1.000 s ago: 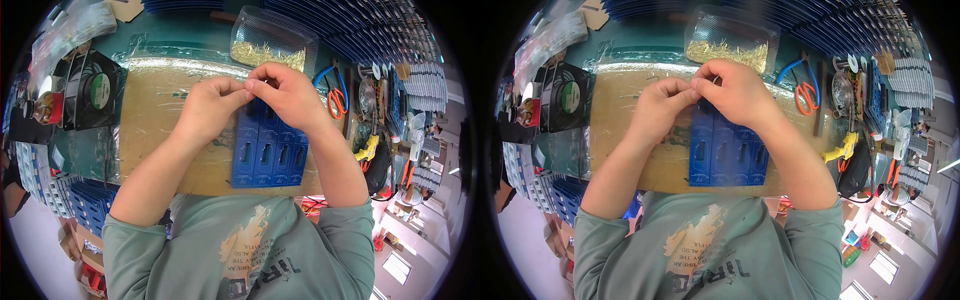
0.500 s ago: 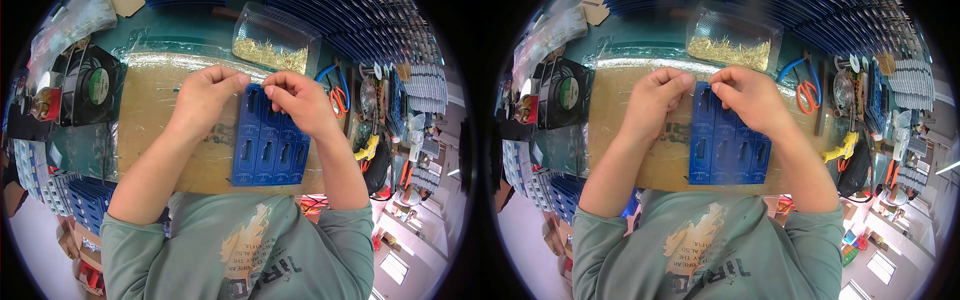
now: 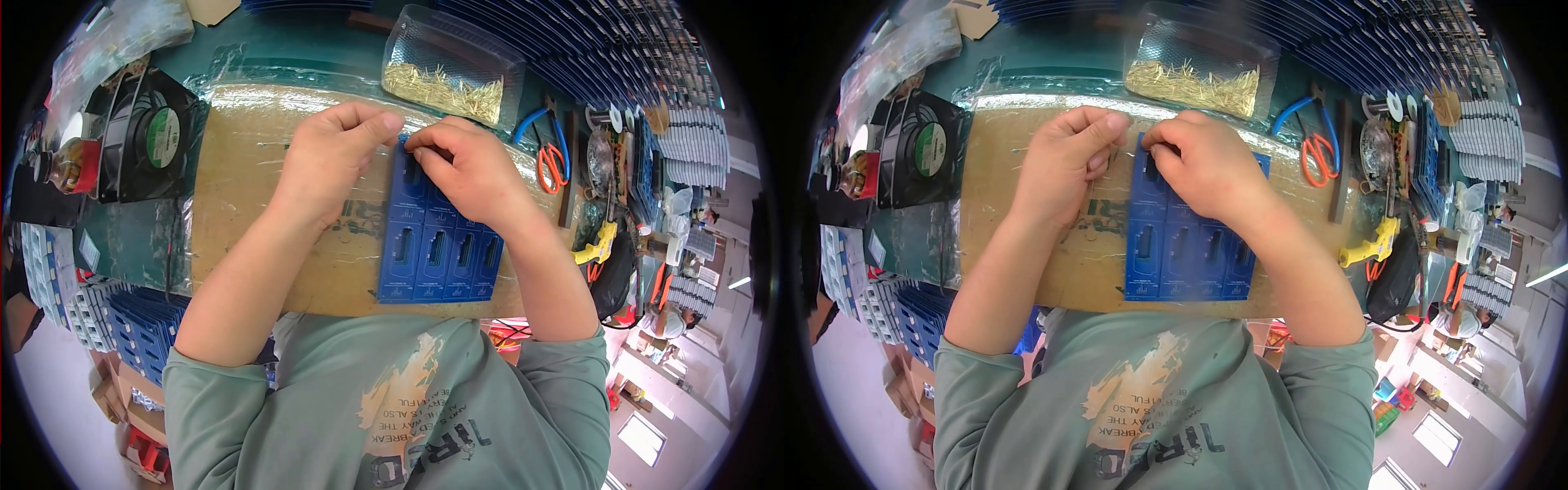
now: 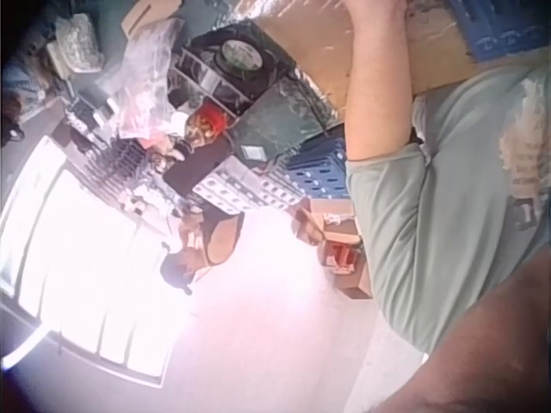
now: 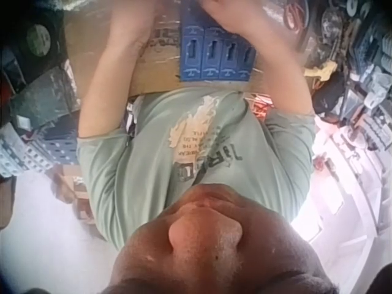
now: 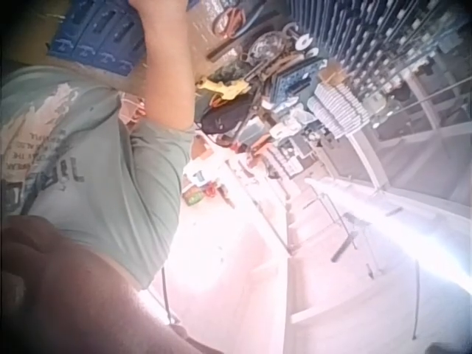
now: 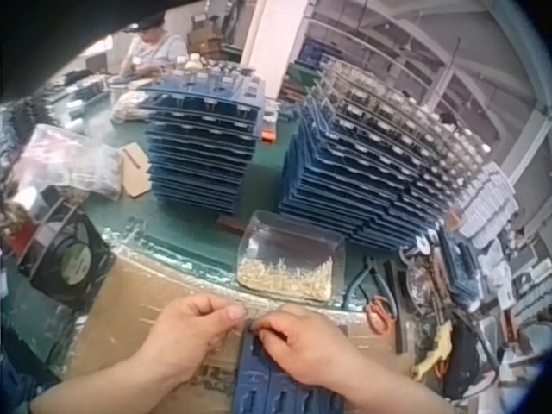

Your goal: The person inserts small pins into a blue plastic mold for electronic components by hand.

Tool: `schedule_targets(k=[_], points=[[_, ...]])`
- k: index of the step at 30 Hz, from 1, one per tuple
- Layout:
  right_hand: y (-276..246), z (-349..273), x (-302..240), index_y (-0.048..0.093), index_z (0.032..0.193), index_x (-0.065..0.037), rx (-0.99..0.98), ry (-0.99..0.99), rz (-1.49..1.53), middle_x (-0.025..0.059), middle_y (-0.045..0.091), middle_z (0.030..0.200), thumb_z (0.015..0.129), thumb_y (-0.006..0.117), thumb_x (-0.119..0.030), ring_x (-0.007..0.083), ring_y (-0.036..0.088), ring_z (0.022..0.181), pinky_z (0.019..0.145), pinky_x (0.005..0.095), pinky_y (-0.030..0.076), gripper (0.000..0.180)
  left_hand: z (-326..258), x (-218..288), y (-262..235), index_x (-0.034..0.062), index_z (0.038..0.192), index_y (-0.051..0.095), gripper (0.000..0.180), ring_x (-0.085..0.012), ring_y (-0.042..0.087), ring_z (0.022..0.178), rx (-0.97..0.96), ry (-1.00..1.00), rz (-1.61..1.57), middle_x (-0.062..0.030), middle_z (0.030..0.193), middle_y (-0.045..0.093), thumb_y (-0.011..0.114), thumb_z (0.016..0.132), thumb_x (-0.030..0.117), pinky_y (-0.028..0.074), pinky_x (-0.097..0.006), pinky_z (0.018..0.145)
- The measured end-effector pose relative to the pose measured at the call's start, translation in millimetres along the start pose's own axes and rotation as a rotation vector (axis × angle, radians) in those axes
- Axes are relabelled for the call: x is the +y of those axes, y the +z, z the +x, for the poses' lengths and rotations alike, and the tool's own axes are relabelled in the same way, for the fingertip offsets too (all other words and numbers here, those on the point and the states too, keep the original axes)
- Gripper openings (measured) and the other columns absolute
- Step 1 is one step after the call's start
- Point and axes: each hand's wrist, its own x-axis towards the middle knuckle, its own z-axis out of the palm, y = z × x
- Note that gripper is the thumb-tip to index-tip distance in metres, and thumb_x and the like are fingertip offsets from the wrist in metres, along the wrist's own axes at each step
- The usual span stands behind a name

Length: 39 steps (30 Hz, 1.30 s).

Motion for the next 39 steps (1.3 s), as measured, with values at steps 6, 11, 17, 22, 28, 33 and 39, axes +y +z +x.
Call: schedule_targets(k=[6,11,17,22,28,33,39], points=[[2,1,1,0.070,0.100,-0.005,0.030,-0.008,-0.018,0.0150,0.068,0.093,0.087,0.059,-0.014,0.0324,0.066,0.087,0.079,0.0391,0.053,0.020,1,-3,-2,0.0043,0.091,0.070,0.019,-0.0033,0.044,0.063,-0.023,0.029,0.003,0.0027,0.078,0.064,0.073,0.088,0.022,0.035,-0.021,0.055],[0,3,-6,0.065,0.109,-0.004,-0.019,0.170,0.091,0.0123,0.069,0.084,0.084,0.058,-0.011,0.0303,0.066,0.078,0.071,0.0384,0.052,0.027,1,-3,-3,0.0040,0.092,0.070,0.020,-0.0035,0.046,0.064,-0.027,0.032,0.015,0.0017,0.081,0.066,0.073,0.088,0.024,0.037,-0.021,0.056],[-1,7,-8,0.064,0.107,-0.005,-0.038,0.157,0.068,0.0119,0.068,0.083,0.082,0.058,-0.010,0.0303,0.066,0.077,0.070,0.0399,0.051,0.026,1,-2,-2,0.0030,0.094,0.071,0.022,-0.0038,0.047,0.065,-0.023,0.035,0.037,0.0009,0.082,0.067,0.073,0.088,0.024,0.038,-0.021,0.057],[3,9,-9,0.065,0.104,-0.005,-0.013,0.077,-0.016,0.0136,0.067,0.087,0.082,0.060,-0.011,0.0324,0.065,0.081,0.072,0.0414,0.051,0.023,2,-2,-1,0.0026,0.093,0.071,0.021,-0.0039,0.047,0.065,-0.024,0.034,0.044,0.0005,0.081,0.067,0.073,0.088,0.023,0.038,-0.021,0.057],[3,8,-7,0.066,0.099,-0.005,-0.007,0.071,-0.052,0.0140,0.067,0.091,0.083,0.063,-0.013,0.0334,0.065,0.084,0.073,0.0421,0.052,0.018,1,-1,0,0.0014,0.093,0.071,0.021,-0.0055,0.051,0.070,-0.014,0.036,0.052,-0.0006,0.082,0.067,0.073,0.088,0.021,0.041,-0.022,0.062],[-12,8,-19,0.067,0.098,-0.005,-0.051,0.181,-0.090,0.0111,0.067,0.090,0.084,0.066,-0.018,0.0288,0.065,0.081,0.073,0.0391,0.052,0.019,-1,-1,1,-0.0008,0.093,0.070,0.019,-0.0063,0.056,0.077,0.000,0.056,0.084,-0.0017,0.084,0.068,0.072,0.089,0.018,0.045,-0.023,0.069],[-14,13,-20,0.070,0.097,-0.005,0.187,0.066,0.234,0.0118,0.065,0.088,0.085,0.068,-0.021,0.0250,0.064,0.077,0.071,0.0356,0.051,0.021,-5,7,6,-0.0008,0.094,0.071,0.021,-0.0076,0.057,0.071,-0.005,-0.017,0.245,-0.0011,0.079,0.067,0.073,0.089,0.020,0.047,-0.024,0.064]])
